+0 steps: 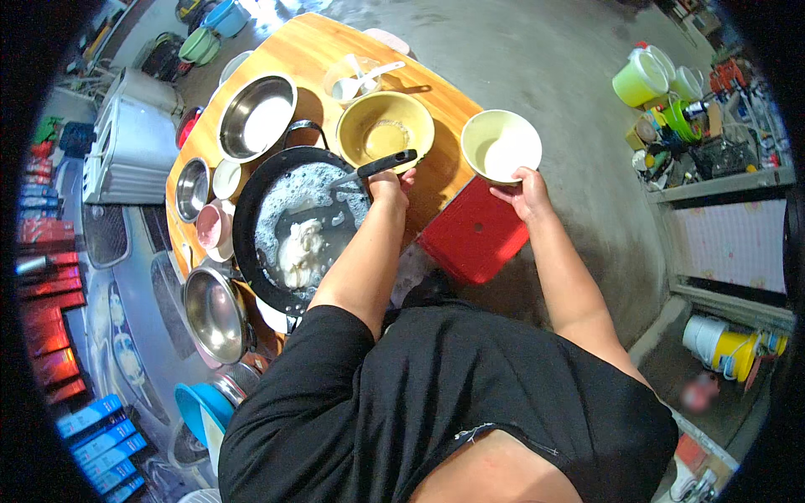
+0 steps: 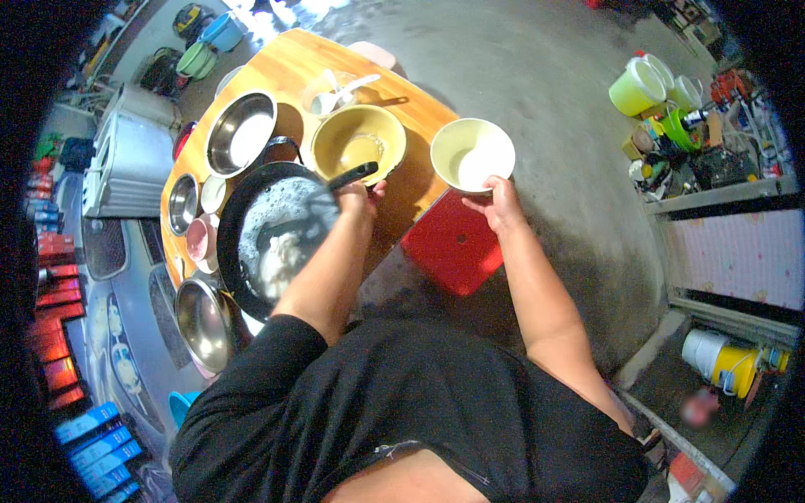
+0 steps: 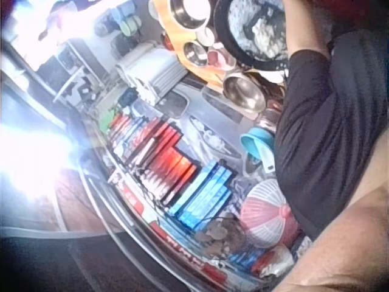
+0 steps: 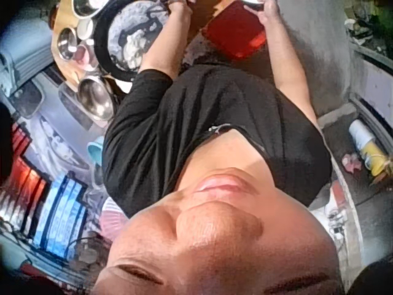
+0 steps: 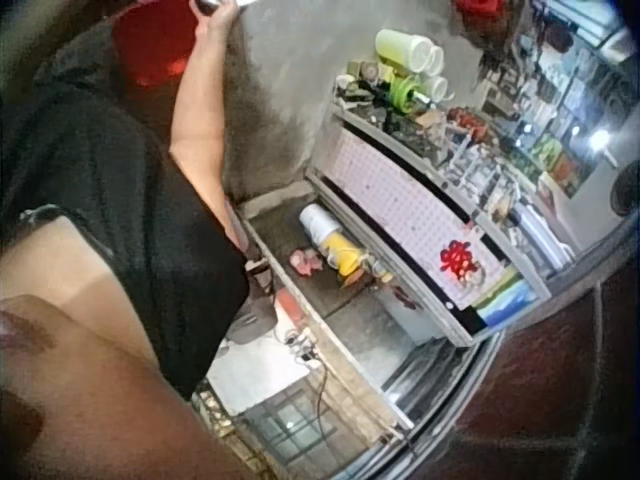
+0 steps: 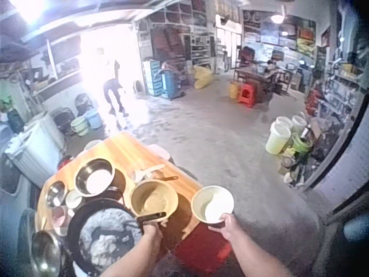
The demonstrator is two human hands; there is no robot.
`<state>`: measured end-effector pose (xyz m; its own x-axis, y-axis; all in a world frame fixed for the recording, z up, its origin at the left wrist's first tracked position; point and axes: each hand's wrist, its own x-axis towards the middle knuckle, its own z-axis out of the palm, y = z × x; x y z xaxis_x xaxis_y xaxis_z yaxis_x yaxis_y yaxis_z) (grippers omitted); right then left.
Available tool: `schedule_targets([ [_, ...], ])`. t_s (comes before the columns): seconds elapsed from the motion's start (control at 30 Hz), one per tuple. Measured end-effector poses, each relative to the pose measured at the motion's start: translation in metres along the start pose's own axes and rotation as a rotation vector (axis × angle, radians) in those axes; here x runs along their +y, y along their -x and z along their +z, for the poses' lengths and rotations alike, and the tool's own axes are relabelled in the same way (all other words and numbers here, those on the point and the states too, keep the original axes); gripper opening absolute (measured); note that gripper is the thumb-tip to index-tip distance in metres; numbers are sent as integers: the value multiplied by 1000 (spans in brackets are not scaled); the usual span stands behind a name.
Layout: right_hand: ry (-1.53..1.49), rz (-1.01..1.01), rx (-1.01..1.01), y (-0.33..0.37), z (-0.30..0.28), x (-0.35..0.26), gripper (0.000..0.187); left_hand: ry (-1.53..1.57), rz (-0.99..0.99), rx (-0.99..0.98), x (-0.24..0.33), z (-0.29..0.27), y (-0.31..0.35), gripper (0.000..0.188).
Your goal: The person washes multiple kitchen items by hand in a large pan filled with soapy water. They scrub a cutting board, bowls, plates, and metal pots using a cloth, then place the cleaned items on the table.
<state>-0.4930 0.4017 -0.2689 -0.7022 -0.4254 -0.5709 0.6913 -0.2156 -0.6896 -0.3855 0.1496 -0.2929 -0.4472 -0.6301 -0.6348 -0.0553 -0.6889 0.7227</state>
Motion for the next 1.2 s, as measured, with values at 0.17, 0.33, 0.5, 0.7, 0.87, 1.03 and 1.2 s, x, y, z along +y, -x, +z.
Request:
schedule_targets([
  [0.17, -64, 62, -3, -57, 12, 32, 50, -15, -7, 78, -1, -1, 28, 31],
  [0.33, 350, -11, 177, -94, 10, 33, 46, -96, -230, -216, 6, 9, 53, 31],
  [0.5, 616, 41, -38, -79, 12, 13, 42, -276, -300, -416, 3, 21, 109, 29],
  [0.7, 512, -159, -34, -71, 15, 13, 47, -404, -274, -640, 28, 7, 166, 28],
  [0.87, 412, -337, -12, -94, 28, 34, 50, -266, -114, -598, 68, -54, 206, 30],
  [1.03, 389, -246, -133, -12, 55, 36, 56, -214, -113, -305, 99, -133, 212, 35],
  [1.2, 377, -55, -630, 108, 130, 58, 47, -367, -104, -197, 99, -186, 178, 28],
])
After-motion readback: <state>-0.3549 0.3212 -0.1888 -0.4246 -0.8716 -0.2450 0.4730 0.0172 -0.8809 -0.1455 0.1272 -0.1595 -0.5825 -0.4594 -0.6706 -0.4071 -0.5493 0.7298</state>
